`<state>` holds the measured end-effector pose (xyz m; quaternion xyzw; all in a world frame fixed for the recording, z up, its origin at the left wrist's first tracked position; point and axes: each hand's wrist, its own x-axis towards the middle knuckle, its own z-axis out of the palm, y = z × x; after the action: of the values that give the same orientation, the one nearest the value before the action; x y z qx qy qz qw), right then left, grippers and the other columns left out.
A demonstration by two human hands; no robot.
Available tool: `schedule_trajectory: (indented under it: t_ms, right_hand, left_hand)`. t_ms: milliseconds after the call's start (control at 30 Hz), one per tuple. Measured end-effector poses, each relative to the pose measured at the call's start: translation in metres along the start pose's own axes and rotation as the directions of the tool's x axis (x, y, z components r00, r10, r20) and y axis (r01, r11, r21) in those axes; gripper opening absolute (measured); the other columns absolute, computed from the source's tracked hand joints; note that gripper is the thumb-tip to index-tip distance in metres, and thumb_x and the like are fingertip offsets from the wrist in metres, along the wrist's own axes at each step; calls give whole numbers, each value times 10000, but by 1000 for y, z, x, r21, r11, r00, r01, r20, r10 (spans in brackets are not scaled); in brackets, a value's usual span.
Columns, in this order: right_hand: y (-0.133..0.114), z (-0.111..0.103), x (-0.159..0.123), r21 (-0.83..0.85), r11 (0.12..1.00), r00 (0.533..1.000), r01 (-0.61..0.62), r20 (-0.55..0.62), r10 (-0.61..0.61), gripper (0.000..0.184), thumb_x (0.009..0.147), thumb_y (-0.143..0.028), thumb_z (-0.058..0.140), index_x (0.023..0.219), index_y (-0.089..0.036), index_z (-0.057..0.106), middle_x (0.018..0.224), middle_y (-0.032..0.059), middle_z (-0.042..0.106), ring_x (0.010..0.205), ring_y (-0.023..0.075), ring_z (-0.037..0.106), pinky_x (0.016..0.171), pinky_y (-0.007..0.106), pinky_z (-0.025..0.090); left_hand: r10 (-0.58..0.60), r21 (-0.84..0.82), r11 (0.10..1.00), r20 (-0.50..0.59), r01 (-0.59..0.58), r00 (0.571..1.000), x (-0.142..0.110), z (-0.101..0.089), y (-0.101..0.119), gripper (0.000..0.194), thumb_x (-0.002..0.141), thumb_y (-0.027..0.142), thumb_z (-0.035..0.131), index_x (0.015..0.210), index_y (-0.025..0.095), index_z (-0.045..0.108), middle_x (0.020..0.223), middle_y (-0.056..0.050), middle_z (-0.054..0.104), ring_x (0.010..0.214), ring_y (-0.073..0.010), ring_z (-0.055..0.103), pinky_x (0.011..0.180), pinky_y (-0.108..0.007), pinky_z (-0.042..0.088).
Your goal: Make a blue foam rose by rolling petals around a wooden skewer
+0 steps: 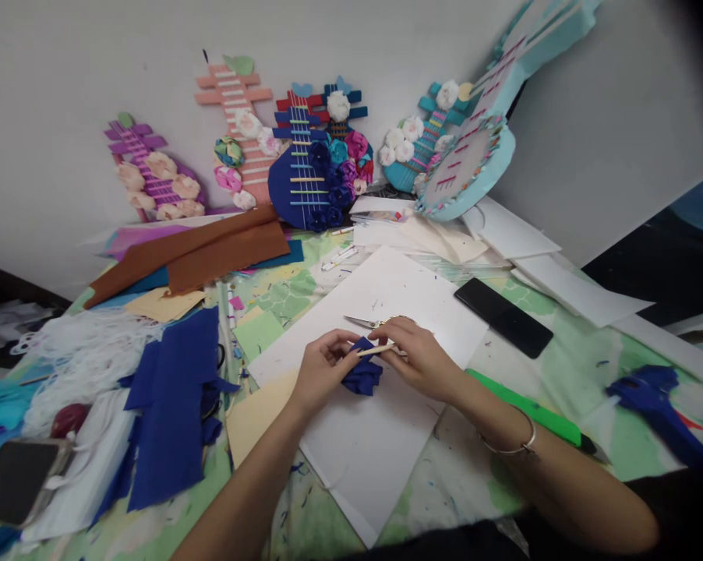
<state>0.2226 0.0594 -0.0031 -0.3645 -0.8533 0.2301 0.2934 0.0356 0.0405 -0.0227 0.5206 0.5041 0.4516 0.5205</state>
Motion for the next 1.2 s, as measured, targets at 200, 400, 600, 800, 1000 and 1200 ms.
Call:
schedule_trajectory:
  t_ms: [200, 400, 600, 800, 1000, 1200]
  right_hand:
    - [1, -3, -2, -277, 961, 1000, 2, 20, 4, 300, 893, -220, 416, 1149, -142, 551, 924, 110, 593, 871, 217, 524, 766, 341, 392]
    - [-5, -1, -3, -349, 936, 995, -36, 73, 66, 508, 848, -443, 499, 1274, -168, 456, 983, 103, 566, 889, 232, 535, 791, 353, 395]
    - [-4, 2, -2, -430, 900, 989, -75, 82, 122, 413, 893, -452, 434, 1205, -195, 518, 968, 100, 565, 852, 212, 532, 762, 328, 359]
    - [-2, 4, -2, -504, 861, 995, -60, 43, 94, 331, 929, -386, 381, 1048, -167, 599, 905, 101, 579, 807, 197, 514, 719, 319, 295]
    - [-2, 6, -4, -504, 862, 998, -54, -11, 56, 344, 928, -389, 391, 893, -145, 632, 823, 87, 595, 773, 186, 514, 711, 321, 259]
    - [0, 11, -5, -492, 870, 996, -14, -88, -34, 333, 912, -384, 438, 773, -135, 610, 740, 74, 600, 736, 175, 510, 702, 323, 254]
  left_hand:
    - [-20, -36, 999, -6, 20, 1000, -2, 3, 4, 163, 692, 271, 705, 770, 134, 663, 718, -31, 662, 668, -135, 611, 637, -227, 471]
    - [-33, -103, 994, -5, 32, 999, -1, 5, 3, 194, 672, 274, 725, 774, 142, 627, 768, -38, 683, 725, -151, 641, 699, -250, 497]
    - [-46, -179, 982, 32, 51, 998, -2, 5, 5, 281, 667, 248, 725, 905, 162, 602, 778, -40, 712, 729, -159, 659, 660, -247, 505]
    - [8, -87, 996, 6, -7, 1000, -3, 6, 6, 190, 663, 206, 699, 845, 150, 702, 849, -63, 721, 790, -185, 662, 736, -287, 519]
    - [68, -74, 995, 18, -66, 998, -4, 4, 5, 169, 676, 215, 699, 832, 156, 718, 850, -66, 723, 803, -190, 659, 745, -283, 515]
    - [109, -11, 994, -39, -109, 993, -4, 4, 6, 94, 707, 231, 678, 738, 154, 720, 736, -45, 714, 705, -148, 639, 664, -231, 505]
